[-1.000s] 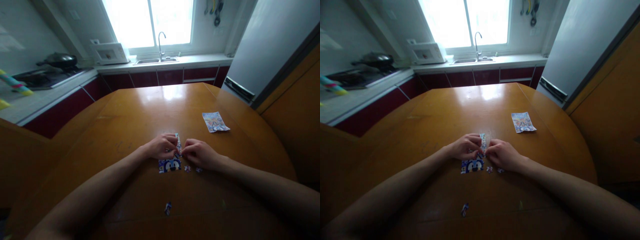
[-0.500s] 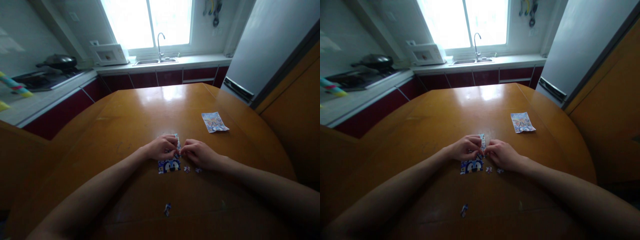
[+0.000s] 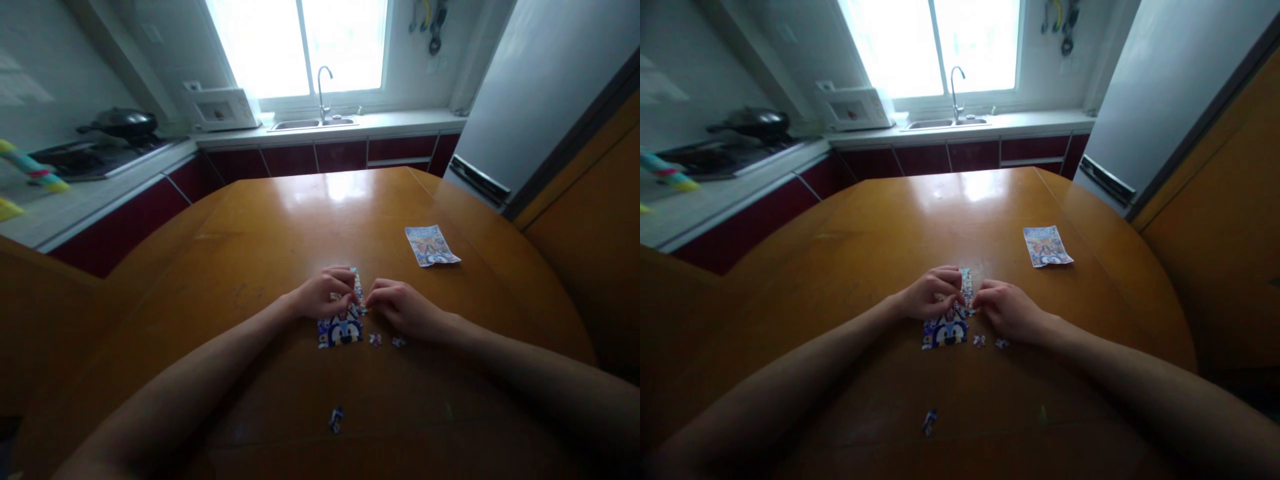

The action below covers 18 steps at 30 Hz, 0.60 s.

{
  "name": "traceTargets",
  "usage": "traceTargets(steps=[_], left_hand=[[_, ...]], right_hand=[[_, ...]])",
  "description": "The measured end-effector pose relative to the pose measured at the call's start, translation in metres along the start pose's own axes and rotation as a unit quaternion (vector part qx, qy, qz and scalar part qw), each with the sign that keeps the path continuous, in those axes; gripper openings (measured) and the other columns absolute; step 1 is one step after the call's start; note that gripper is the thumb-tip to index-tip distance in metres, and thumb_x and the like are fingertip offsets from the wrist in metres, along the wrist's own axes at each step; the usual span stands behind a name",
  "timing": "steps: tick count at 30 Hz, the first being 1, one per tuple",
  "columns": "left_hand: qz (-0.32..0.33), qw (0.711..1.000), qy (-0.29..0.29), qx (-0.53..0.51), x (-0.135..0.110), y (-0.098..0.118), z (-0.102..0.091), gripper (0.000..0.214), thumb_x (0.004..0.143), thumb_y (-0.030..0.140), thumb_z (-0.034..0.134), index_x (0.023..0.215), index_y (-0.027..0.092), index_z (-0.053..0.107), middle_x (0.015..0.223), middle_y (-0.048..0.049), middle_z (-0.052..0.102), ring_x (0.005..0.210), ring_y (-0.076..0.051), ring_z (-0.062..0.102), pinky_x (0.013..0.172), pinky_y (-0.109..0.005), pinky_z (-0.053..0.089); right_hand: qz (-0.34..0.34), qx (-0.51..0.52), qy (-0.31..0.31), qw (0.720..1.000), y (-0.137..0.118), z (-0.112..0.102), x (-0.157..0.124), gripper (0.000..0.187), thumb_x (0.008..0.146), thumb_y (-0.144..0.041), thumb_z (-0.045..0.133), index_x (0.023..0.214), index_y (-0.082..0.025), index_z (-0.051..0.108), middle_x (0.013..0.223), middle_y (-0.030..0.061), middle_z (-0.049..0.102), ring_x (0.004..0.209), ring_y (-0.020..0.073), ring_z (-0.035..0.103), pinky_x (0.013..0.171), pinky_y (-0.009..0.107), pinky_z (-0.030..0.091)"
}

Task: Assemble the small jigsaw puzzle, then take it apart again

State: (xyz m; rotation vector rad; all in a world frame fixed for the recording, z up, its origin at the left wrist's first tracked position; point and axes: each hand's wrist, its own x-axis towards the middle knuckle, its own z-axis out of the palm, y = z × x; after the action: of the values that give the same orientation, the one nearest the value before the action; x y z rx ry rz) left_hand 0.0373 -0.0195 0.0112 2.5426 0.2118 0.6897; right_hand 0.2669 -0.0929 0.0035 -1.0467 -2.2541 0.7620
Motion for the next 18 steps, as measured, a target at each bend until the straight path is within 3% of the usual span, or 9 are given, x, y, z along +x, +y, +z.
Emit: traceTargets(steps=[3,9,13,18], left_hand=[[0.004,1.000,0.020,0.023,0.001,0.001,-0.001,0.025,0.084,0.017,0.051,0.073,0.019,0.073,0.067,-0.0034,0.059,0.065,-0.014,0.050,0.067,-0.031,0.043],[0.007,0.999,-0.005,0.051,0.000,0.000,-0.001,0.023,0.083,0.019,0.052,0.073,0.021,0.073,0.068,-0.0027,0.060,0.067,-0.014,0.050,0.068,-0.031,0.042],[0.016,0.998,-0.017,0.063,0.000,0.000,-0.001,0.023,0.085,0.020,0.052,0.075,0.022,0.073,0.069,-0.0028,0.060,0.067,-0.015,0.051,0.068,-0.031,0.043],[0.012,0.998,-0.010,0.066,-0.001,-0.002,0.000,0.022,0.085,0.021,0.052,0.074,0.022,0.072,0.067,-0.0030,0.059,0.065,-0.015,0.050,0.067,-0.031,0.043]], right_hand=[[-0.003,0.001,0.001,1.000,0.001,0.000,0.000,0.025,0.084,-0.003,0.052,0.086,-0.019,0.071,0.087,0.0037,0.064,0.077,0.0141,0.059,0.073,0.027,0.047],[-0.006,-0.039,-0.013,0.999,-0.005,-0.010,-0.001,0.026,0.081,-0.002,0.052,0.084,-0.019,0.071,0.086,0.0036,0.064,0.075,0.0134,0.058,0.071,0.025,0.046],[-0.020,-0.069,-0.077,0.994,-0.011,-0.032,-0.006,0.023,0.083,-0.006,0.055,0.090,-0.021,0.071,0.088,0.0030,0.066,0.075,0.0134,0.059,0.068,0.025,0.044],[-0.019,-0.074,-0.175,0.982,-0.021,-0.059,-0.015,0.008,0.081,-0.014,0.066,0.080,-0.022,0.069,0.083,0.0011,0.068,0.074,0.0144,0.061,0.067,0.024,0.044]])
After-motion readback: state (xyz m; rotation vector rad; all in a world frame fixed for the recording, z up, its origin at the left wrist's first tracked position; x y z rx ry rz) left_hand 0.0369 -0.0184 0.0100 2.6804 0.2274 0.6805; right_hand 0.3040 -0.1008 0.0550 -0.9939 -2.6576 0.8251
